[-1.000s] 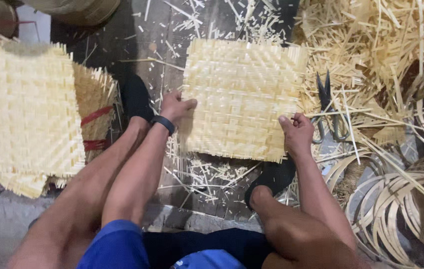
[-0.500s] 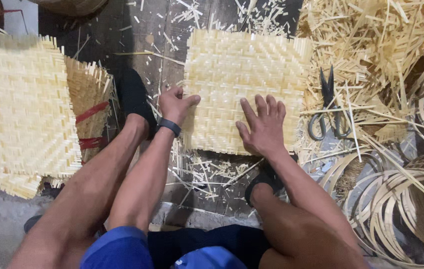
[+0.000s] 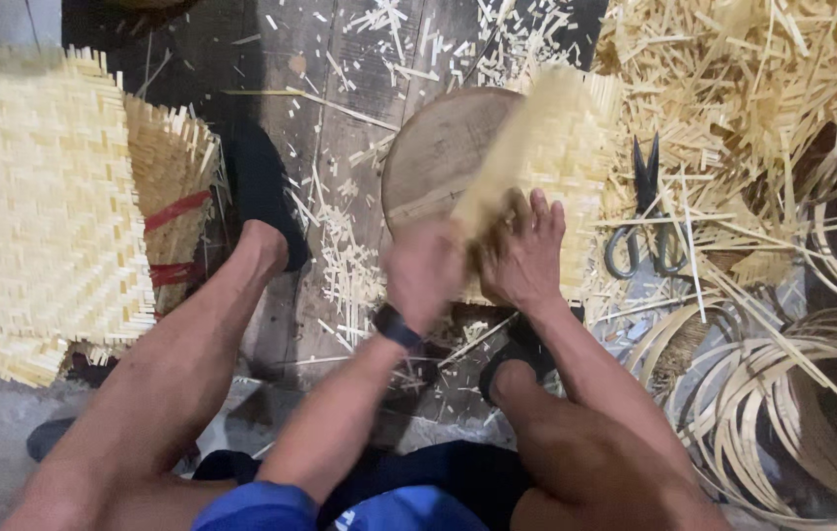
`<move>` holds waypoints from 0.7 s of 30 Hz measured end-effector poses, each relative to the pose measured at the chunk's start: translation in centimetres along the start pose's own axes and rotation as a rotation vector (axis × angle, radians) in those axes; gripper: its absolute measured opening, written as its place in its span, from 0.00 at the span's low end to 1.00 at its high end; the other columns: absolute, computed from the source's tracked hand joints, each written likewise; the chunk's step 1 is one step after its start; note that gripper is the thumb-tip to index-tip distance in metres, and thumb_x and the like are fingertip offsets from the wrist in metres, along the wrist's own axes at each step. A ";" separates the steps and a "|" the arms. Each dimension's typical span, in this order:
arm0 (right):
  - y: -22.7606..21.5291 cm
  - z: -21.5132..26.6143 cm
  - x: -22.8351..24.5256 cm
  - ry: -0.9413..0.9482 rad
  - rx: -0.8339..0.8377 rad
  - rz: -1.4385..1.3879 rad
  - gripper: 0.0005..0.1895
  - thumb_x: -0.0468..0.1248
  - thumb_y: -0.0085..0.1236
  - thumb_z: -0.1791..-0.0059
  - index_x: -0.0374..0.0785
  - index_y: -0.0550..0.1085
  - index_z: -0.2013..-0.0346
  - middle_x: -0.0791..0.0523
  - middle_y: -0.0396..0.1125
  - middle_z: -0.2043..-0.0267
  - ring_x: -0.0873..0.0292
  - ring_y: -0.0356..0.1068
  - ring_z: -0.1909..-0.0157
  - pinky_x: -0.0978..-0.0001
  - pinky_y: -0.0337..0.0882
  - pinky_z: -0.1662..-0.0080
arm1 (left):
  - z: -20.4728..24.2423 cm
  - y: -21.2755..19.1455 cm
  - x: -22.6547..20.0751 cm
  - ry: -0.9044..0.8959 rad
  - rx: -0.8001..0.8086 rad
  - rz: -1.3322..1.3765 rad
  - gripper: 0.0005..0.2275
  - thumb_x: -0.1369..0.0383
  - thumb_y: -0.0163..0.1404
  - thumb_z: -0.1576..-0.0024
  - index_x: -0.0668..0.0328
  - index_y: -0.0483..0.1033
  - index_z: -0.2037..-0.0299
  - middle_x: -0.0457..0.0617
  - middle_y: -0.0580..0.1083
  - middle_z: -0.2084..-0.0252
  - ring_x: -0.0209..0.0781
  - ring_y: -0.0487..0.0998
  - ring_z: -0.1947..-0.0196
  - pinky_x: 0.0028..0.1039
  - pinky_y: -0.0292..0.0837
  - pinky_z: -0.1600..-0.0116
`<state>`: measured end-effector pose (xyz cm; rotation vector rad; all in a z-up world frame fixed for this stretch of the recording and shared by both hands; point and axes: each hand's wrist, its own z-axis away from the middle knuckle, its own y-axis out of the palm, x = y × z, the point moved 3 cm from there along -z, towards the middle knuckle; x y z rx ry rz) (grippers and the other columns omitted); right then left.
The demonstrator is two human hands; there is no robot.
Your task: The person sits on the floor and repeatedly places a woven bamboo mat onto a circular wooden mold. Using shears, they trim the excess bamboo strips from the edges of the mat to fit the mold's shape. The person then removes the trimmed mat and repeats the process with a new piece from a stack.
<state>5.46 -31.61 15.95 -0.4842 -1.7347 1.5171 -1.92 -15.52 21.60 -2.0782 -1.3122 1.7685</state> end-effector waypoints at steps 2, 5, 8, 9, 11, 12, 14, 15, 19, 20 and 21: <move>-0.1 -0.1 0.4 0.014 -0.046 0.072 0.35 0.55 0.54 0.47 0.48 0.64 0.28 0.47 0.48 0.27 0.38 0.45 0.25 0.36 0.42 0.29 | -2.9 -0.8 6.5 -0.567 0.131 -0.006 0.05 0.70 0.57 0.40 0.59 0.76 0.65 0.51 0.77 0.70 0.43 0.77 0.70 0.35 0.74 0.63; -0.3 -0.6 0.9 0.031 -0.003 0.067 0.34 0.54 0.53 0.46 0.47 0.63 0.27 0.47 0.44 0.25 0.37 0.40 0.24 0.34 0.40 0.29 | -6.0 -1.4 13.5 -0.622 0.180 -0.038 0.11 0.66 0.65 0.55 0.60 0.78 0.68 0.49 0.77 0.70 0.40 0.75 0.73 0.31 0.73 0.68; -1.1 -0.6 1.4 -0.072 -0.158 0.089 0.36 0.53 0.54 0.45 0.43 0.62 0.25 0.42 0.46 0.23 0.35 0.42 0.24 0.34 0.41 0.30 | -6.3 -0.3 17.4 -0.450 0.194 -0.084 0.15 0.64 0.69 0.60 0.64 0.79 0.72 0.50 0.74 0.75 0.36 0.72 0.76 0.30 0.69 0.69; -1.2 -0.7 1.3 -0.064 -0.149 0.049 0.35 0.53 0.55 0.46 0.45 0.62 0.26 0.43 0.48 0.25 0.35 0.44 0.25 0.35 0.43 0.30 | -5.8 -0.2 18.5 -0.489 0.224 -0.098 0.15 0.63 0.69 0.59 0.64 0.78 0.73 0.49 0.73 0.77 0.36 0.69 0.76 0.31 0.67 0.70; -1.5 -0.5 0.3 -0.023 -0.138 -0.010 0.34 0.53 0.56 0.48 0.48 0.64 0.29 0.45 0.53 0.28 0.37 0.49 0.27 0.37 0.46 0.31 | -4.7 -0.2 20.0 -0.535 0.255 -0.110 0.15 0.62 0.70 0.58 0.64 0.77 0.75 0.47 0.69 0.79 0.35 0.64 0.78 0.32 0.62 0.72; -1.7 -0.4 -0.5 0.008 -0.102 -0.151 0.34 0.51 0.58 0.49 0.45 0.64 0.29 0.45 0.55 0.29 0.38 0.52 0.28 0.40 0.49 0.31 | -4.8 -0.3 20.7 -0.538 0.258 -0.116 0.15 0.62 0.70 0.58 0.64 0.76 0.76 0.45 0.67 0.80 0.33 0.62 0.78 0.32 0.60 0.73; -2.1 0.3 -3.0 0.062 -0.056 -0.442 0.35 0.47 0.61 0.49 0.40 0.63 0.30 0.44 0.59 0.32 0.40 0.57 0.30 0.47 0.56 0.32 | -5.2 -0.5 21.9 -0.508 0.346 -0.121 0.16 0.61 0.70 0.55 0.63 0.76 0.77 0.42 0.68 0.82 0.31 0.63 0.80 0.31 0.60 0.74; -3.0 1.3 -4.9 0.130 -0.197 -0.465 0.33 0.44 0.61 0.49 0.39 0.64 0.31 0.45 0.60 0.32 0.41 0.58 0.29 0.50 0.57 0.30 | -5.4 -0.4 22.6 -0.542 0.349 -0.112 0.17 0.61 0.71 0.55 0.65 0.75 0.76 0.41 0.69 0.80 0.30 0.64 0.79 0.31 0.60 0.74; -9.4 8.9 -15.1 0.425 -0.693 -0.325 0.33 0.34 0.69 0.54 0.34 0.67 0.36 0.44 0.64 0.35 0.40 0.60 0.30 0.50 0.56 0.29 | -5.6 -0.7 24.9 -0.540 0.383 -0.113 0.19 0.61 0.71 0.53 0.70 0.77 0.74 0.46 0.71 0.77 0.33 0.66 0.77 0.32 0.62 0.72; -12.0 12.6 -17.6 0.525 -0.765 -0.130 0.32 0.29 0.60 0.52 0.33 0.66 0.32 0.45 0.63 0.33 0.42 0.59 0.27 0.52 0.57 0.26 | -5.3 -0.8 25.4 -0.571 0.369 -0.086 0.18 0.62 0.71 0.53 0.69 0.77 0.73 0.44 0.71 0.77 0.32 0.67 0.77 0.31 0.63 0.72; -14.3 16.7 -20.4 0.738 -0.802 -0.221 0.25 0.35 0.59 0.44 0.37 0.67 0.32 0.49 0.64 0.32 0.47 0.62 0.27 0.55 0.61 0.24 | -5.0 -0.8 25.8 -0.603 0.355 -0.059 0.17 0.62 0.71 0.54 0.68 0.78 0.72 0.43 0.72 0.77 0.32 0.69 0.77 0.29 0.65 0.73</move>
